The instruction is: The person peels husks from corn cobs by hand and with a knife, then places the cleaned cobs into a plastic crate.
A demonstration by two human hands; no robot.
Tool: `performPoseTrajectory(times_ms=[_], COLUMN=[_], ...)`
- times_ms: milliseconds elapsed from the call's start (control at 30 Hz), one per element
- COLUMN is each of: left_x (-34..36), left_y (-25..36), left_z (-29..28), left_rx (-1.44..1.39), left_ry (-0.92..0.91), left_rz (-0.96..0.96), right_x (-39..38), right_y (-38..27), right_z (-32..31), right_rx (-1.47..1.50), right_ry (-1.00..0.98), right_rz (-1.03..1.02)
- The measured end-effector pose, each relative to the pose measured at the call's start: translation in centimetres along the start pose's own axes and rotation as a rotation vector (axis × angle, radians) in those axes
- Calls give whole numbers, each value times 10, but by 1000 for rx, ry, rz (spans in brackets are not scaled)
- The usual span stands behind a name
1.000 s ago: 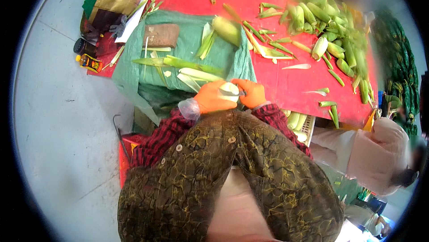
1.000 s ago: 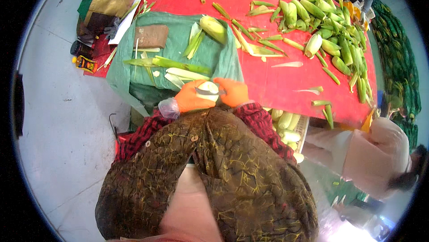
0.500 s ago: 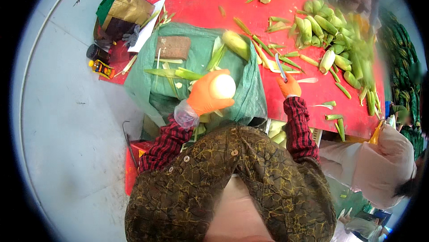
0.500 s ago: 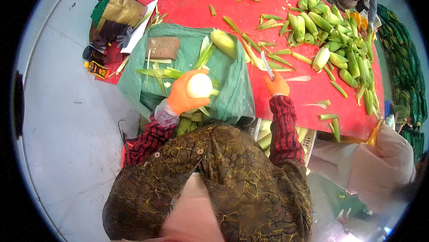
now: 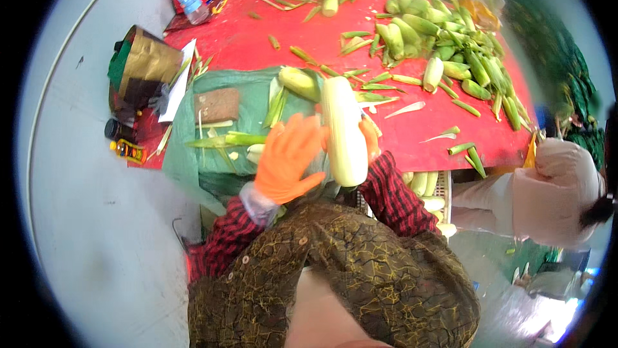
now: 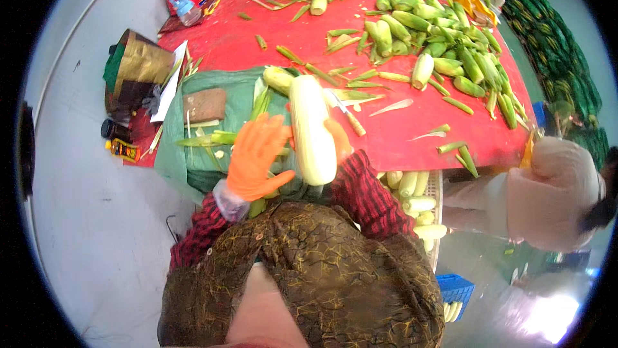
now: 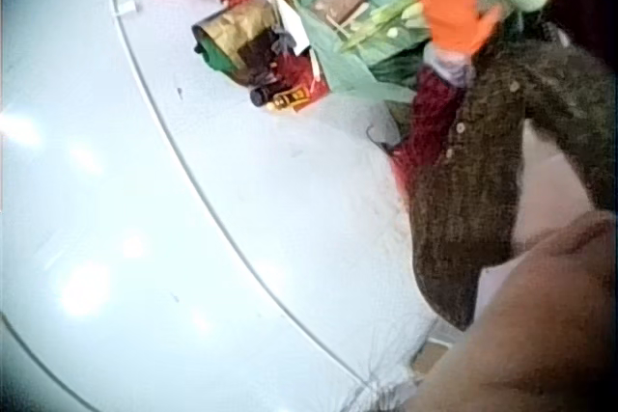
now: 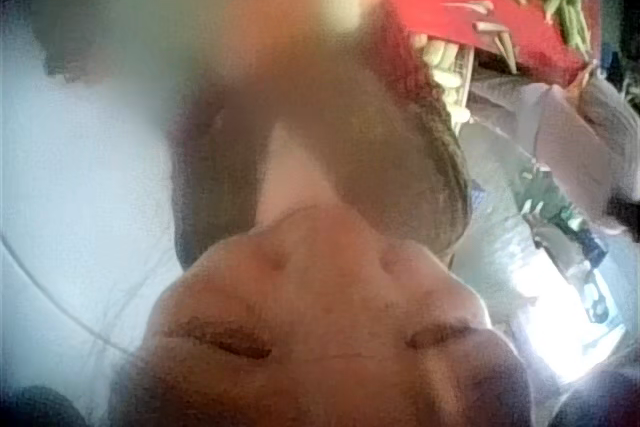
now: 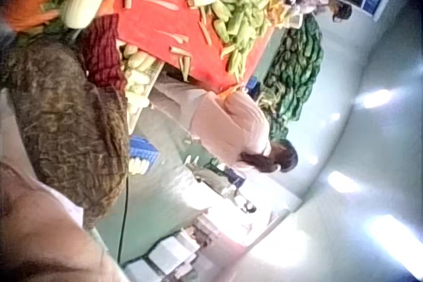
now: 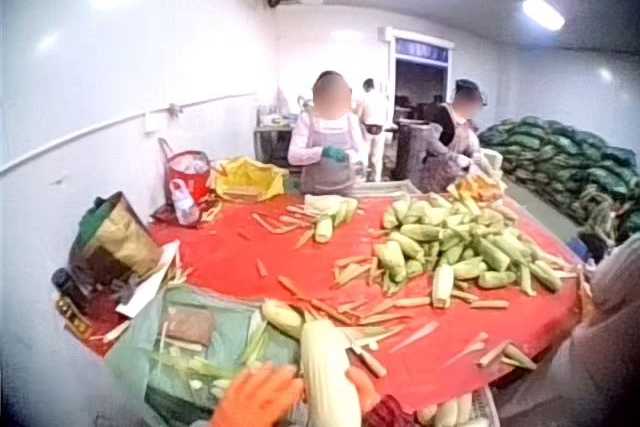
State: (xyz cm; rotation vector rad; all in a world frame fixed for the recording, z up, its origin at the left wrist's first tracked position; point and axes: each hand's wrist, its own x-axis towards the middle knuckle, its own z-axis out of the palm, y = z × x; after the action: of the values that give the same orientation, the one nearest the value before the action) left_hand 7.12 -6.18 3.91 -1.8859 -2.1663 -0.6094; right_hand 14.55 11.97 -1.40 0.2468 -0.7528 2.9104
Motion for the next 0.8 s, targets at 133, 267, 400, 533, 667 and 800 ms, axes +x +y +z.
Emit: performPoseTrajectory(times_ms=[133, 267, 400, 533, 667, 800], left_x=[-50, -72, -69, -58, -44, -31], left_y=[-21, -23, -17, -12, -3, 8], left_z=[23, 44, 50, 64, 70, 86], left_rx=[-273, -403, -474, -576, -659, -1022], left_ry=[185, 148, 82, 13, -88, -218], left_rz=[-357, -503, -418, -366, -315, -435], right_x=[-22, -42, -68, -100, -127, -137], right_y=[-10, 9, 16, 17, 18, 14], right_z=[-15, -34, -24, -30, -24, -7], right_rx=[-433, -744, -974, -1191, -1482, -1673], right_ry=[147, 397, 531, 633, 804, 963], right_rz=[-78, -266, -411, -463, -526, -459])
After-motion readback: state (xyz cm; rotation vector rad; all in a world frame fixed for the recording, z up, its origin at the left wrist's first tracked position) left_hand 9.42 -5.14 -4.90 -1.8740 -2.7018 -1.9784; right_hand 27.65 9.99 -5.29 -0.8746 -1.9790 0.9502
